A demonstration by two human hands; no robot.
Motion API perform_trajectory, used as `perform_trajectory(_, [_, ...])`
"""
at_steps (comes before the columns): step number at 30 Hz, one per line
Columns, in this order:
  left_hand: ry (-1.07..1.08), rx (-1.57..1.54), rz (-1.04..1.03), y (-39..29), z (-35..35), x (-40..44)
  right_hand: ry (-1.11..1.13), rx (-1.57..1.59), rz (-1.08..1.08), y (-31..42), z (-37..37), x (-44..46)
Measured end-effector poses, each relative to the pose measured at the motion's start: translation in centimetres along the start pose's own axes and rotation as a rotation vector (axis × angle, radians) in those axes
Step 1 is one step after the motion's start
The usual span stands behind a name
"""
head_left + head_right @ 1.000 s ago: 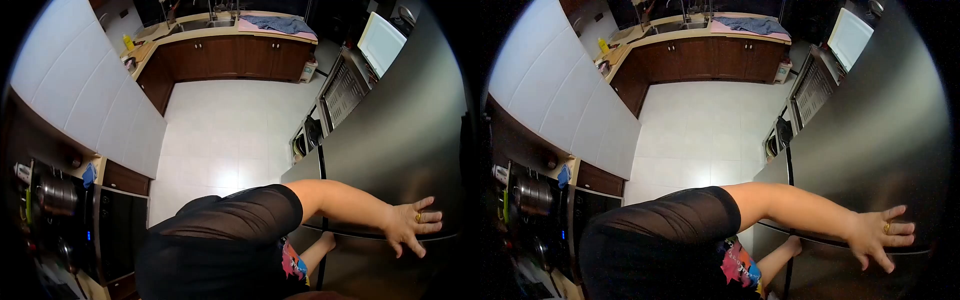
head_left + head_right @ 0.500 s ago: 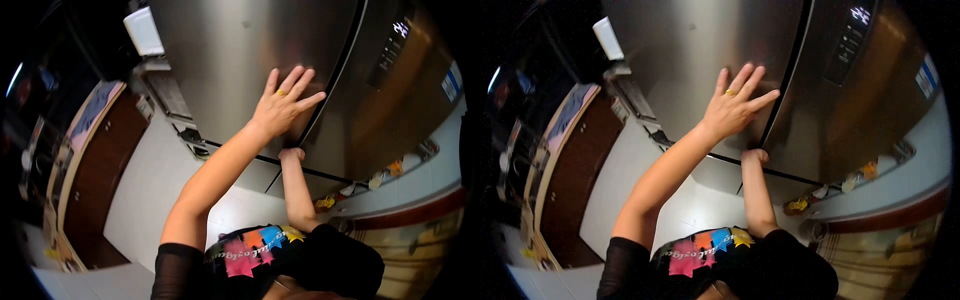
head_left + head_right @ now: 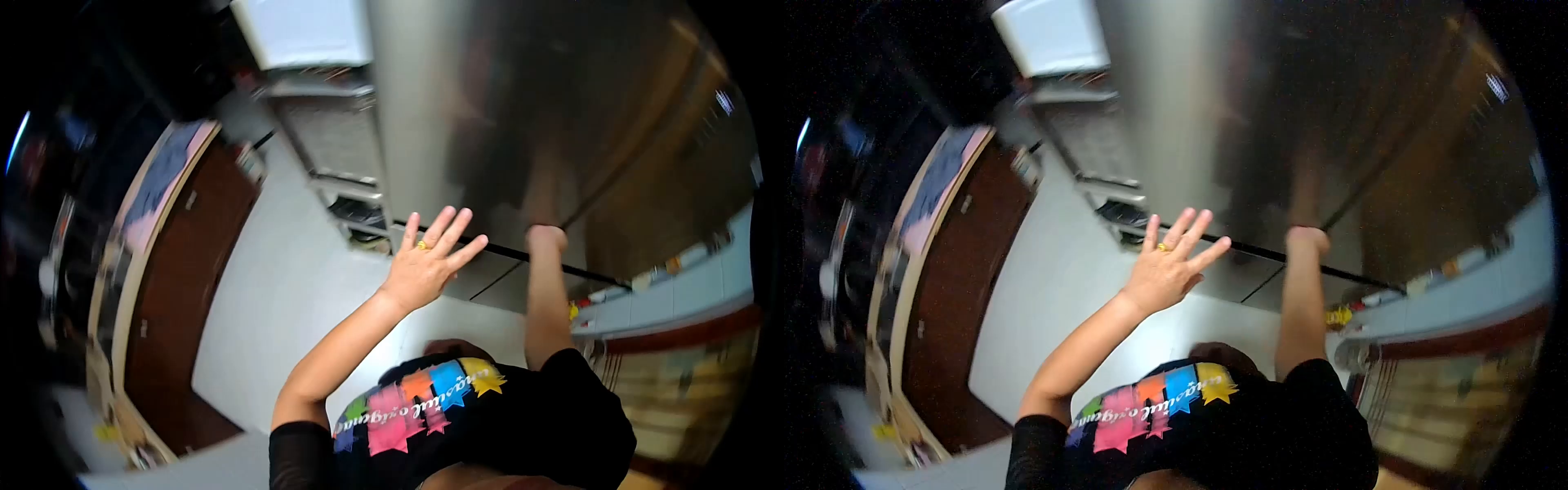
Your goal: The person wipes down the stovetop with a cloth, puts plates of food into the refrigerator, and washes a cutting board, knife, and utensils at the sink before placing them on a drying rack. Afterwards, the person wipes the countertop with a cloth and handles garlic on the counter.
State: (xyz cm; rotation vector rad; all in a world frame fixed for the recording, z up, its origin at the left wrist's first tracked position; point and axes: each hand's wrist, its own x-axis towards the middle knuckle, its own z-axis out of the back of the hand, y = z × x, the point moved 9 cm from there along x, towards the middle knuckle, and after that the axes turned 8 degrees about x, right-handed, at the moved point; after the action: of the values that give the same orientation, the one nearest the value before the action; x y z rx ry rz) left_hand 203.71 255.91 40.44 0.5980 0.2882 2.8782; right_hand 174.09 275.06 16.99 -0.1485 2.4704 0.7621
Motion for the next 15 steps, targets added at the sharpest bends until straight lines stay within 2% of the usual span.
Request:
perform_trajectory(3, [0.079,-0.036,0.148,2.0,-1.7,-3.1,-0.118,-0.094,0.022,4.0,2.1,3.9])
perform_trajectory(6, [0.173,0.022,0.388,5.7,-4.1,-7.2,-0.368,-0.240,0.032,8.1,3.3,7.0])
perform_trajectory(7, [0.203,0.027,0.461,7.1,-5.0,-9.2,-0.320,-0.277,0.048,8.3,2.1,7.9])
perform_trajectory(8, [0.207,0.005,0.583,5.7,-7.4,-3.2,-0.289,-0.326,0.060,11.9,0.7,13.8])
perform_trajectory(10, [0.322,0.004,0.812,7.7,-9.9,-8.8,-0.230,-0.404,0.037,9.5,0.8,16.1])
perform_trajectory(13, [0.489,-0.063,1.245,8.7,-14.9,-22.9,-0.163,-0.568,-0.035,4.3,3.3,18.6])
perform_trajectory(15, [0.618,-0.108,1.573,4.4,-16.0,-32.8,-0.091,-0.707,-0.157,-1.9,5.7,20.5])
